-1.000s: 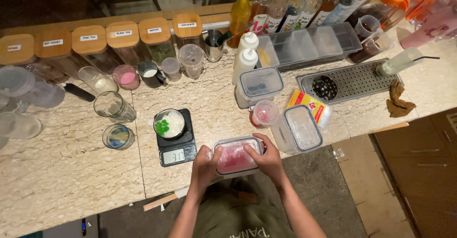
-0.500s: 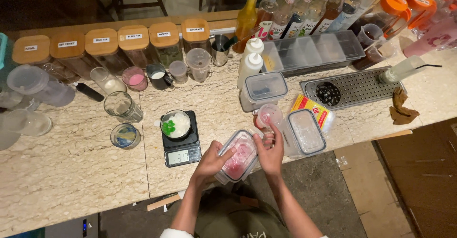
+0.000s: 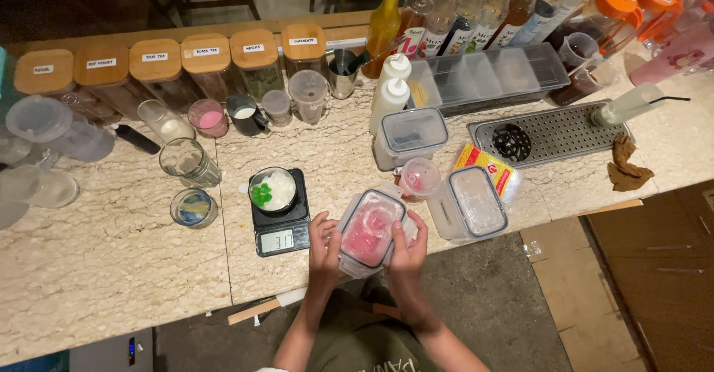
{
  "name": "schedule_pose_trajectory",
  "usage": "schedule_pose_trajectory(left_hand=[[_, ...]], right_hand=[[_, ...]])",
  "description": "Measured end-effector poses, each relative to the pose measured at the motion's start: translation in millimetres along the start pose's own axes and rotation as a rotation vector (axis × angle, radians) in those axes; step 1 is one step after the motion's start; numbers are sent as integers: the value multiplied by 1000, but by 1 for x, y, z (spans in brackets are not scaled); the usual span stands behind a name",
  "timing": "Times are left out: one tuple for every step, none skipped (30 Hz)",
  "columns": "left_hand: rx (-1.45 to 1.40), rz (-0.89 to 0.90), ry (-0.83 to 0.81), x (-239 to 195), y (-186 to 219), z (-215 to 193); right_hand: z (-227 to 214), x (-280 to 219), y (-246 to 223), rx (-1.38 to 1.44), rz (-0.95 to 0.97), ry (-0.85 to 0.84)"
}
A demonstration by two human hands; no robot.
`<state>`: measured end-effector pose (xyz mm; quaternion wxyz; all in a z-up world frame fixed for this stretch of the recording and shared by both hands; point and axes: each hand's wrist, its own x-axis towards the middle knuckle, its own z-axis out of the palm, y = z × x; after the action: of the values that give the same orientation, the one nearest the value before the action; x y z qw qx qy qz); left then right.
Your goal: The person assembles a bubble tea drink by adding toppings to a glass on a digital scale. They pour a white liquid, then add green, red, and black jelly-like toppings from containers using a bar spoon. The person retrieves containers from a blue cooler and returns them after use.
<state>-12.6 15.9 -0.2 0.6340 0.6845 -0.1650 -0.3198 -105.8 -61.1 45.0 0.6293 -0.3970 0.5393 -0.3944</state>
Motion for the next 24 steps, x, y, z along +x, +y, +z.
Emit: schedule_pose_trajectory(left_hand=[[0, -3, 6, -4, -14, -2], [41, 186, -25, -8, -29, -4], [82, 374, -57, -13, -44, -6], [84, 368, -60, -18, -48, -5], [85, 453, -125, -23, -51, -4], [87, 543, -186, -25, -54, -3], [89, 544, -185, -21, -56, 2], [167, 477, -117, -19, -58, 7], [245, 409, -49, -17, -60, 12], [244, 406, -42, -17, -53, 14], [214, 303, 10, -17, -46, 16], [183, 200, 58, -17, -39, 19], [179, 198, 62, -20, -35, 14], [225, 191, 71, -22, -32, 8], [270, 183, 79, -24, -28, 3], [271, 178, 92, -31, -39, -10], [306, 302, 112, -37, -50, -23], [347, 418, 126, -47, -62, -37], [352, 406, 133, -56, -54, -47], [261, 467, 146, -64, -44, -56], [170, 527, 158, -73, -35, -66], [173, 524, 161, -82, -63, -76], [76, 515, 221, -91, -90, -86], [-20, 509, 282, -100, -117, -97]], right_hand=[[2, 2, -2, -3, 4, -4], [3, 4, -4, 177, 71, -22], [5, 6, -5, 357, 137, -39], [-3, 7, -4, 356, 141, -34], [-10, 7, -2, 78, -275, -167], [-14, 10, -2, -207, -692, -300], [-14, 4, -18, -205, -691, -302], [-14, -2, -35, 113, -491, -154], [-14, -9, -51, 423, -283, 0], [-32, 4, -30, 419, -280, -7], [-49, 17, -8, 337, -597, 74], [-67, 30, 13, 249, -913, 164], [-89, 42, 34, 247, -914, 159], [-108, 57, 56, 60, -1140, 223], [-127, 72, 77, -132, -1361, 288], [-135, 77, 86, -129, -1357, 275], [-143, 83, 94, -335, -1485, 84], [-153, 85, 105, -547, -1587, -116], [-134, 80, 102, -546, -1577, -129], [-116, 75, 98, -632, -1648, -234], [-98, 70, 95, -718, -1714, -344], [-89, 69, 102, -716, -1712, -348], [-80, 67, 109, -851, -1604, -397], [-69, 66, 117, -978, -1494, -442]])
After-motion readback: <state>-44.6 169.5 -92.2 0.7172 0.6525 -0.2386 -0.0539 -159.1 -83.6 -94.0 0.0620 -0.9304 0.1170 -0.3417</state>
